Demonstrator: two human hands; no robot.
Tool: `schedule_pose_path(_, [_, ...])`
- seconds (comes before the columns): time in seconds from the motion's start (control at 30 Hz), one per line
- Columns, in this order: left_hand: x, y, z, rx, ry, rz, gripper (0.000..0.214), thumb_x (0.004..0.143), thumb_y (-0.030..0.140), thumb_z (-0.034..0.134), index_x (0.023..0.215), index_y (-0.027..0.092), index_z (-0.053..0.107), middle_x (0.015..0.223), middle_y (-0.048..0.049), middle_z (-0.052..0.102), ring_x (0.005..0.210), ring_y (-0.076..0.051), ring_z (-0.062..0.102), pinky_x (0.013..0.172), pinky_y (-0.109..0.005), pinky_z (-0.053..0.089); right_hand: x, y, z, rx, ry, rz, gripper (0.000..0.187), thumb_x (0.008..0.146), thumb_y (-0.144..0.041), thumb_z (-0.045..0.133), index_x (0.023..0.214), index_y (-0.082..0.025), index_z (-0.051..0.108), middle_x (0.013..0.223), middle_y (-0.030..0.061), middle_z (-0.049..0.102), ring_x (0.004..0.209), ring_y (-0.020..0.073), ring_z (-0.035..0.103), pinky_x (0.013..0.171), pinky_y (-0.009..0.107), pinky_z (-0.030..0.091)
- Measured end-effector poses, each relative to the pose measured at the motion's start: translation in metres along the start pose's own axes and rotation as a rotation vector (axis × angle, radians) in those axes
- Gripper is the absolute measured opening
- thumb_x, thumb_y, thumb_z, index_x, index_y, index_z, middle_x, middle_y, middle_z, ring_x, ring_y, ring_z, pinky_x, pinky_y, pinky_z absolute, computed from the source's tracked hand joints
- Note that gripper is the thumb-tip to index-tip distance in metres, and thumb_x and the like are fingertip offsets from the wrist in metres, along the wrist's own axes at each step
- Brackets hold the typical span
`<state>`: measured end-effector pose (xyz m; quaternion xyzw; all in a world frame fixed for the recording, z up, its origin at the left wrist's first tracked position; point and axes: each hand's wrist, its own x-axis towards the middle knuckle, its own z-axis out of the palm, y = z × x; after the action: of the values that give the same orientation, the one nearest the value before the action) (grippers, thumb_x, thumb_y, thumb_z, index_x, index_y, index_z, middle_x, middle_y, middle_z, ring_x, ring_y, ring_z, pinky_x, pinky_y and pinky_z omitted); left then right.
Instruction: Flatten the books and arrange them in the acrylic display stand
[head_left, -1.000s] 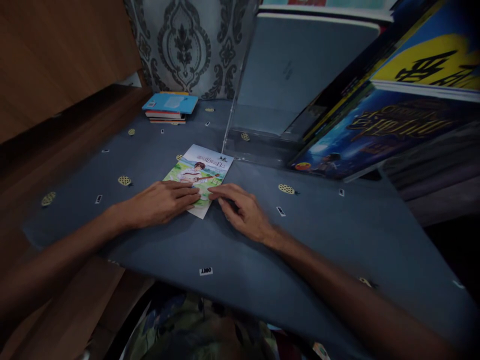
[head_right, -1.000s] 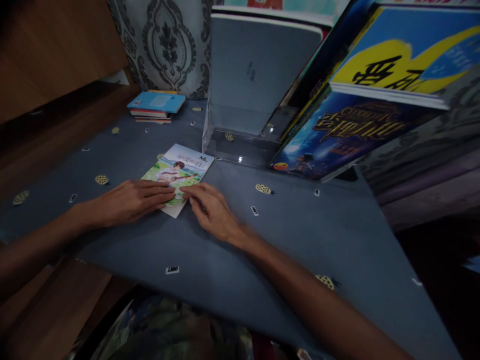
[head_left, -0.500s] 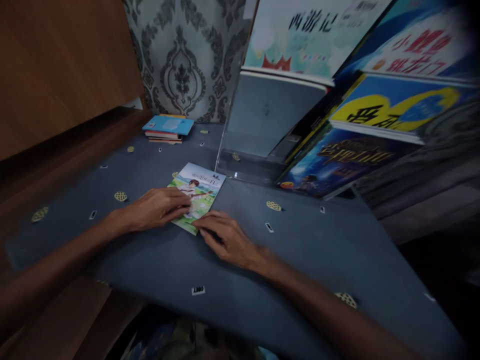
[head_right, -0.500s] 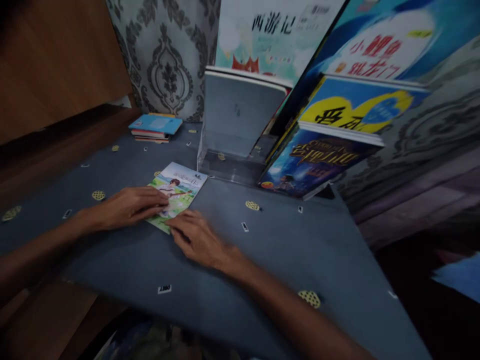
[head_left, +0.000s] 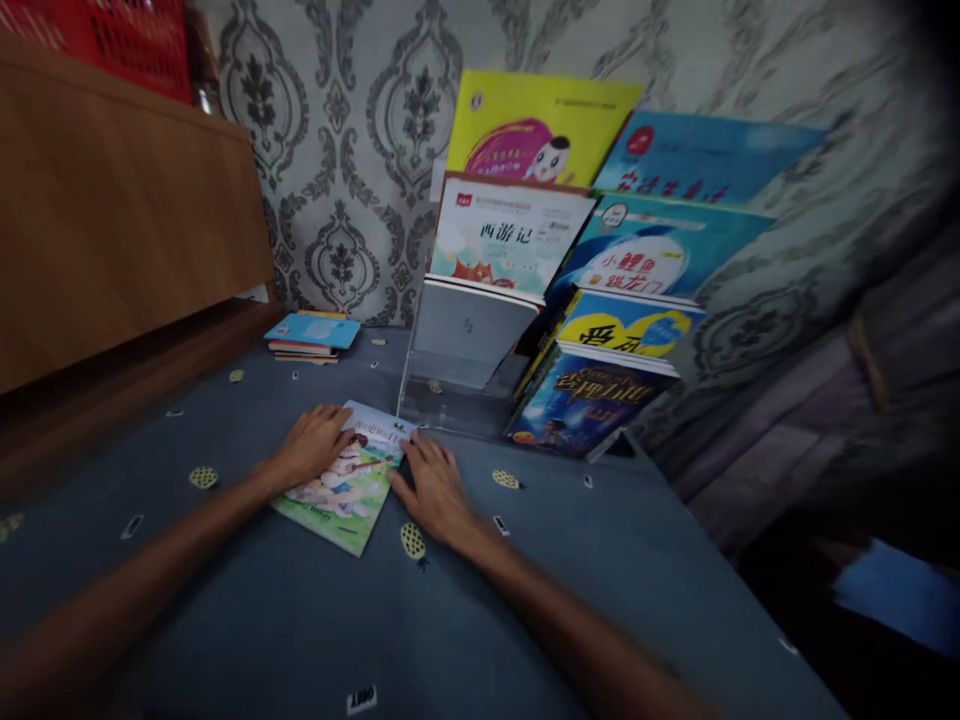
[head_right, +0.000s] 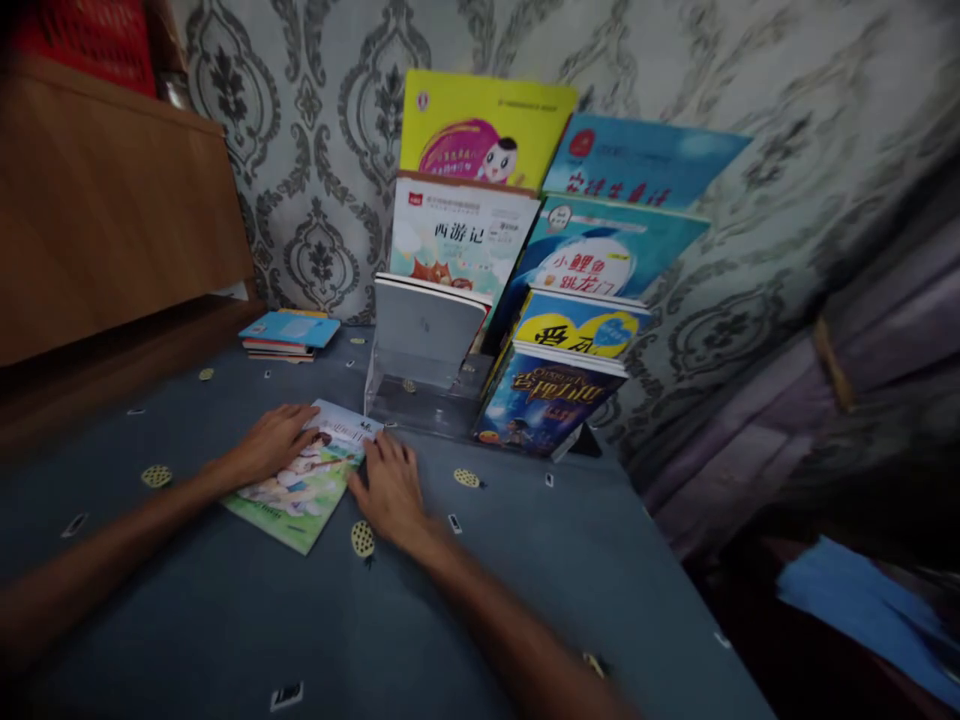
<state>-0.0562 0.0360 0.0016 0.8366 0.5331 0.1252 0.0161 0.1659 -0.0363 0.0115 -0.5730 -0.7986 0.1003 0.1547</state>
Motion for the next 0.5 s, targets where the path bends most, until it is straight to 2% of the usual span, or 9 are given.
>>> schedule_pose_path(0.17, [0.0,-0.007,0.009,-0.121,0.064,-0.035,0.046,0.098,0.039,0.04,0.134,0.015,0.058,0.133,-0.0176,0.064,0.127,-0.033,0.056,0.106,-0.051,0.042,-0.023,-0.023,0.005,-0.023,-0.053,-0.021,0.06,0.097,-0.045,0.054,0.147,-0.014,0.046,0.158,0.0232,0.039,0.15,0.0375,0.03,0.12,0.06,0.025])
schedule_pose_path(0.33, [-0.001,-0.014,0.009,-0.276,0.1,-0.051,0.048,0.092,0.038,0.044,0.133,0.016,0.059,0.132,-0.0168,0.065,0.124,-0.033,0.058,0.106,-0.05,0.043,-0.031,-0.036,0.0,0.012,-0.134,-0.013,0.067,0.095,-0.048,0.057,0.149,-0.011,0.044,0.161,0.0277,0.03,0.153,0.0414,0.019,0.121,0.064,0.019])
schedule_pose_path(0.4, [-0.001,-0.017,0.006,-0.399,0.115,-0.072,0.051,0.089,0.04,0.047,0.131,0.016,0.06,0.126,-0.0158,0.068,0.117,-0.033,0.062,0.104,-0.049,0.045,-0.031,-0.037,-0.002,0.011,-0.148,-0.008,0.068,0.095,-0.048,0.057,0.15,-0.01,0.043,0.161,0.0273,0.029,0.153,0.0408,0.018,0.122,0.063,0.017])
schedule_pose_path(0.5, [0.002,-0.022,0.004,-0.718,0.156,-0.111,0.053,0.08,0.046,0.056,0.123,0.016,0.064,0.118,-0.0143,0.072,0.108,-0.031,0.067,0.098,-0.045,0.05,-0.031,-0.036,-0.001,0.025,-0.132,-0.014,0.067,0.095,-0.049,0.056,0.15,-0.012,0.044,0.161,0.0259,0.029,0.153,0.0402,0.018,0.122,0.065,0.017])
